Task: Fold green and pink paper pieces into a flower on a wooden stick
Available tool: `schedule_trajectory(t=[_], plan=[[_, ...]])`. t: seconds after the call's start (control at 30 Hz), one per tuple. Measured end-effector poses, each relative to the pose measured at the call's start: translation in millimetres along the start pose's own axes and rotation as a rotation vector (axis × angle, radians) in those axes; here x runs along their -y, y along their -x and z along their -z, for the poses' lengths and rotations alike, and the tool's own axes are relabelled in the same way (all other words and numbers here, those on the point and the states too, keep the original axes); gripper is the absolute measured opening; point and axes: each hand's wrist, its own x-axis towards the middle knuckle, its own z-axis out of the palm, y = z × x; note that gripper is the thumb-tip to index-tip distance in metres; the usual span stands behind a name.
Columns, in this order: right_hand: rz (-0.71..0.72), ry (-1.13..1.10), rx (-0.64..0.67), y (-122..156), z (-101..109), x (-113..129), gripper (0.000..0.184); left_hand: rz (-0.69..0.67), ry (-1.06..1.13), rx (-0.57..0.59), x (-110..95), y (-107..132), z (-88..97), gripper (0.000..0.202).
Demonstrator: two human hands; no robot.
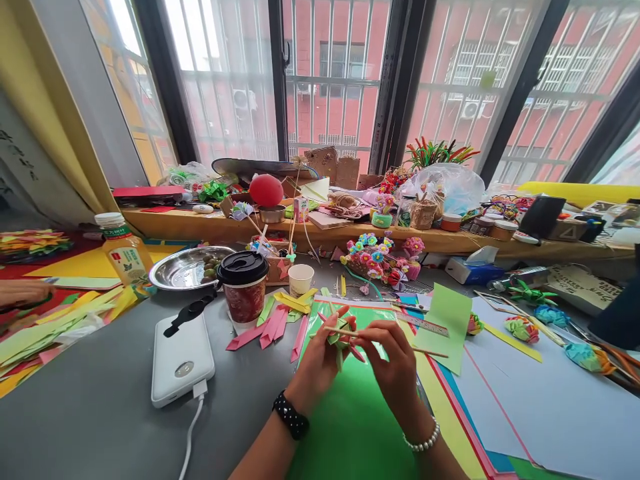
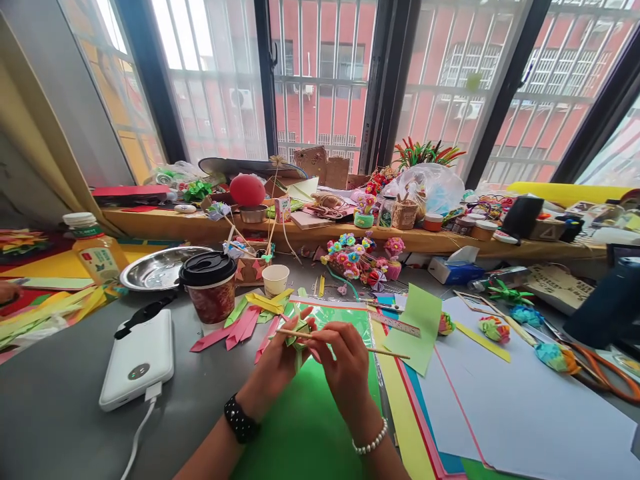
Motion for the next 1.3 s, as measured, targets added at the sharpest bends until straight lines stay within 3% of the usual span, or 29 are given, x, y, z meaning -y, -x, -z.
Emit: schedule_trajectory(t=[0.2, 0.33, 0.5, 0.6, 0.8, 1.07, 1.3], plan=[[-0.103, -0.056, -0.005, -4.2, 15.7, -7.5, 0.009, 0.020, -0.021, -0.025, -4.4, 1.8, -0.5, 0.032], [-0.078, -0.144, 0.162, -8.5, 18.3, -9.9, 0.010, 0.064, -0.071, -0.078, -9.3, 3.6, -2.5, 0.033], [-0.058, -0.184, 0.392, -9.3, 18.2, -8.3, 0.008, 0.210, -0.292, -0.019, -17.2, 2.1, 3.6, 0.038], [-0.079, -0.170, 0.457, -8.0, 17.1, -6.3, 0.010, 0.225, -0.283, -0.007, -17.4, 0.1, 8.9, 0.040], [-0.061, -0.115, 0.472, -5.5, 14.6, -8.4, 0.015, 0.282, -0.321, 0.008, -15.7, 0.9, 10.4, 0.038], [-0.142, -0.224, 0.496, -5.3, 13.9, -11.7, 0.015, 0.249, -0.316, 0.043, -17.6, 0.0, 9.1, 0.036], [-0.241, -0.243, 0.516, -6.2, 13.7, -10.9, 0.015, 0.316, -0.275, 0.034, -16.4, -3.0, 12.8, 0.036]])
